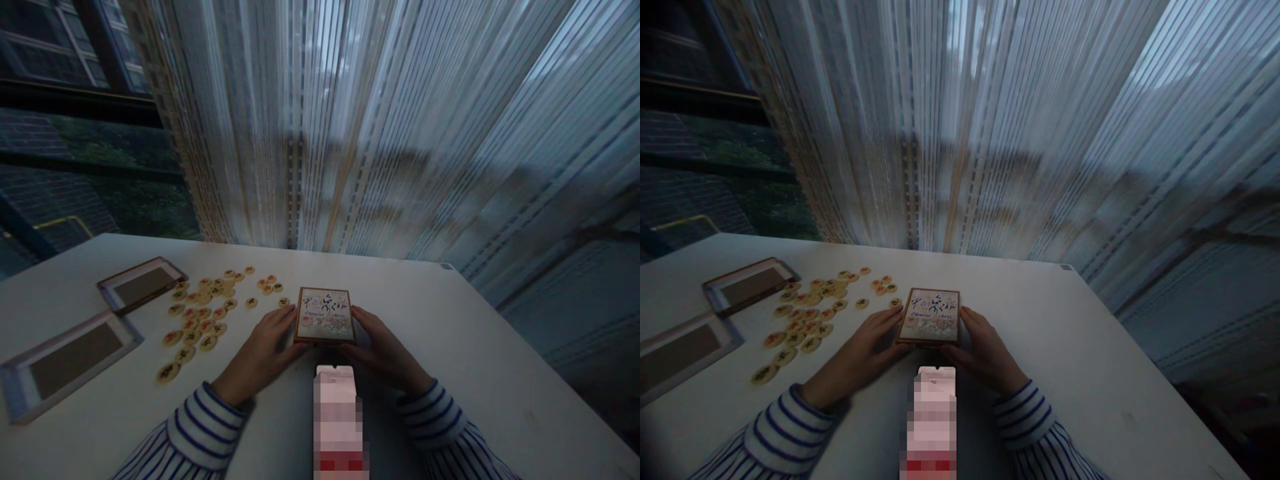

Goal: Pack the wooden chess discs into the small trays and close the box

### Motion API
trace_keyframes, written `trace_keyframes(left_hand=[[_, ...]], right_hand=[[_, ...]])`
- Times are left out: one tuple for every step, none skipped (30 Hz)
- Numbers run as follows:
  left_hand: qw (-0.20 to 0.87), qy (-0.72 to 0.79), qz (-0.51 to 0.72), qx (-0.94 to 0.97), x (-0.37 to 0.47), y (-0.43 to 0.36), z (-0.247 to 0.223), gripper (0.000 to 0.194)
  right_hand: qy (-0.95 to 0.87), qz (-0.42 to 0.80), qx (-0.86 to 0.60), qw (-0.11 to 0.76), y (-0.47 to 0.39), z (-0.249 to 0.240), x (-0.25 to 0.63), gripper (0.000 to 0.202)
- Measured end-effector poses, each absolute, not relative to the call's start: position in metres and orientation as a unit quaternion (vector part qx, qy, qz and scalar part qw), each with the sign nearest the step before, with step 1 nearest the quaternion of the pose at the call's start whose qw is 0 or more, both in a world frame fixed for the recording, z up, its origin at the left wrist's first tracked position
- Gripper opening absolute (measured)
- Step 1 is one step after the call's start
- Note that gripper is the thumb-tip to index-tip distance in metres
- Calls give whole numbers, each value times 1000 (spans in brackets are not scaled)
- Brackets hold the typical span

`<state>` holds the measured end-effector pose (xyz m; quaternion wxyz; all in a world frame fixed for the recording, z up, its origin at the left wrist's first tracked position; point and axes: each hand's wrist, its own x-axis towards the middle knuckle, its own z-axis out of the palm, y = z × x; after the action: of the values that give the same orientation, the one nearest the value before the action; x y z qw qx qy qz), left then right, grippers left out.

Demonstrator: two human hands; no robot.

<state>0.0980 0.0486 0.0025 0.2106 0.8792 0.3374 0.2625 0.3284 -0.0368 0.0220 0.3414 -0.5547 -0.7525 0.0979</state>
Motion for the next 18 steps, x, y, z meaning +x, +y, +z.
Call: trace_keyframes(left_hand=[[211,337,263,879,98,48,3,57],[212,336,262,880,98,48,3,57],[212,337,262,879,98,48,3,57],[214,337,262,879,98,48,3,57],[215,338,262,878,99,48,3,56],[217,337,263,877,99,48,3,56],[218,337,265,877,99,48,3,55],[220,336,266,876,99,48,3,55],[222,334,266,877,99,48,3,55],[224,331,266,877,99,48,3,55],[227,328,266,878,99,48,3,55],[231,323,266,878,99,48,3,54],[236,318,266,879,99,48,3,53],[242,313,266,879,99,48,3,52],[248,311,268,878,99,48,3,52],[253,311,269,876,99,48,4,51],[258,311,271,874,99,48,4,51],[262,311,273,872,99,47,5,50]], right_hand=[[-753,102,-554,339,-37,22,328,58],[-755,107,-552,337,-37,23,327,56],[-757,111,-550,335,-37,24,327,55],[-758,114,-548,335,-37,25,326,55],[-758,117,-547,335,-37,26,326,55],[-758,119,-547,336,-37,26,325,54],[-757,122,-547,335,-37,26,325,54],[-757,124,-548,335,-37,26,325,54],[-757,127,-548,333,-37,26,325,54],[-757,128,-548,332,-37,26,325,54],[-757,129,-549,331,-37,25,325,54],[-757,129,-549,330,-37,25,325,54],[-757,129,-548,330,-37,25,326,54],[-757,130,-548,330,-37,25,326,53],[-757,132,-549,330,-37,25,326,53],[-756,135,-549,329,-37,25,326,53],[-754,137,-551,329,-37,25,326,53],[-752,140,-554,328,-37,25,326,53]])
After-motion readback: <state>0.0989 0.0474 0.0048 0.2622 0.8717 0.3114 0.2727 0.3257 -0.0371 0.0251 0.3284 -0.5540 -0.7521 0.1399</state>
